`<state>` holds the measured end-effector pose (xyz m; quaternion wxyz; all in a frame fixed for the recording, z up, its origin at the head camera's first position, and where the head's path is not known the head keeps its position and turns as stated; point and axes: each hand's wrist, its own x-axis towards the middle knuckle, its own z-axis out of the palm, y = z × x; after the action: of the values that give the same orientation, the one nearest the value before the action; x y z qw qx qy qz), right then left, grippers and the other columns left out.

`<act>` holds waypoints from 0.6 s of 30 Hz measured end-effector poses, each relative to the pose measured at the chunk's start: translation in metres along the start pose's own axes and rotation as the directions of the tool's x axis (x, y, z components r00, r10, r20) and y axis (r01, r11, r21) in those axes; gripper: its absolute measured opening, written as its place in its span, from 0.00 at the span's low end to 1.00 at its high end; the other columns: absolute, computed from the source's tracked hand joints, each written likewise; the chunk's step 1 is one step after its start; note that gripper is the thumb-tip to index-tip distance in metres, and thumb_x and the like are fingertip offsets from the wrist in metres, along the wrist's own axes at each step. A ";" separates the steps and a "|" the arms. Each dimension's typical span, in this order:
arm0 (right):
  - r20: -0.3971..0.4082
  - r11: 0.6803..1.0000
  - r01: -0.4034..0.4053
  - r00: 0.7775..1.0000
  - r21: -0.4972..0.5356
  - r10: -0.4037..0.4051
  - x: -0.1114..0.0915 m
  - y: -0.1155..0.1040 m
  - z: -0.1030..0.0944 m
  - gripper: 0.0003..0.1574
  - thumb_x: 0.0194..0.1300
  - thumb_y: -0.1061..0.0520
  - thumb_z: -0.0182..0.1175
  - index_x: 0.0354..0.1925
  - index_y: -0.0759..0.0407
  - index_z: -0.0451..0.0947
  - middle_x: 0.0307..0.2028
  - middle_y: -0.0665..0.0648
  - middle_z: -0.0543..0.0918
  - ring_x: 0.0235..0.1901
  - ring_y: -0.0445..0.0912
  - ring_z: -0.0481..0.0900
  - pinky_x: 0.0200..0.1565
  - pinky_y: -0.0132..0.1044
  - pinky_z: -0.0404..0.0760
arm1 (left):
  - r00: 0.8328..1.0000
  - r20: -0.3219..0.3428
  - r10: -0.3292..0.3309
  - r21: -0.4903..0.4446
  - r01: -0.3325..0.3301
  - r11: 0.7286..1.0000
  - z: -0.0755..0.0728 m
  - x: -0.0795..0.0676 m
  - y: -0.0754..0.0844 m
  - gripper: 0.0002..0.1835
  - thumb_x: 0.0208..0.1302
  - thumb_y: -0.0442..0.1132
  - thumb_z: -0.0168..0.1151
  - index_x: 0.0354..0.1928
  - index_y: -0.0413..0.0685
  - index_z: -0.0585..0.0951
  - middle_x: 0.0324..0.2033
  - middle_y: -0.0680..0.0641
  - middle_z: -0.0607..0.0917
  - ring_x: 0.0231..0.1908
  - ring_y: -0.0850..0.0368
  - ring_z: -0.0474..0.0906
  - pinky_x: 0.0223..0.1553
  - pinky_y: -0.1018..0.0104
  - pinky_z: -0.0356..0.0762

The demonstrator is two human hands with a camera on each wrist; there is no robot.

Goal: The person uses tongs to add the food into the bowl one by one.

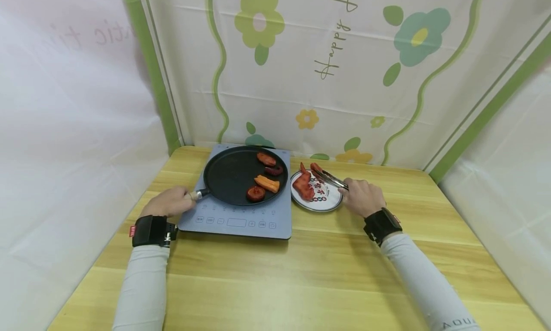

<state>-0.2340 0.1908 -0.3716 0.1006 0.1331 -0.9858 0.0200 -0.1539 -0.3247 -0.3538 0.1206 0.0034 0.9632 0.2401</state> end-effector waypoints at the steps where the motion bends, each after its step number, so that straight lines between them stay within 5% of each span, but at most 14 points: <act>1: -0.005 1.000 0.000 1.000 0.004 0.000 0.000 0.000 -0.001 0.22 0.68 0.41 0.53 0.48 0.54 0.78 0.35 0.64 0.86 0.31 0.58 0.83 0.21 0.50 0.72 | 1.000 0.000 -0.002 0.000 0.002 1.000 0.000 0.000 0.000 0.10 0.56 0.44 0.50 0.23 0.49 0.67 0.23 0.50 0.67 0.25 0.54 0.66 0.27 0.63 0.61; 18: 0.029 0.998 -0.007 1.000 0.067 0.005 0.001 -0.017 -0.017 0.20 0.69 0.41 0.52 0.47 0.52 0.77 0.29 0.59 0.83 0.25 0.51 0.79 0.20 0.42 0.68 | 1.000 -0.002 -0.007 0.002 0.007 1.000 0.000 -0.001 0.003 0.09 0.56 0.45 0.51 0.24 0.49 0.67 0.24 0.49 0.70 0.27 0.53 0.68 0.28 0.62 0.62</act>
<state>-0.2269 0.1749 -0.3542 0.0819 0.1339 -0.9863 0.0512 -0.1531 -0.3218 -0.3519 0.1202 0.0000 0.9636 0.2389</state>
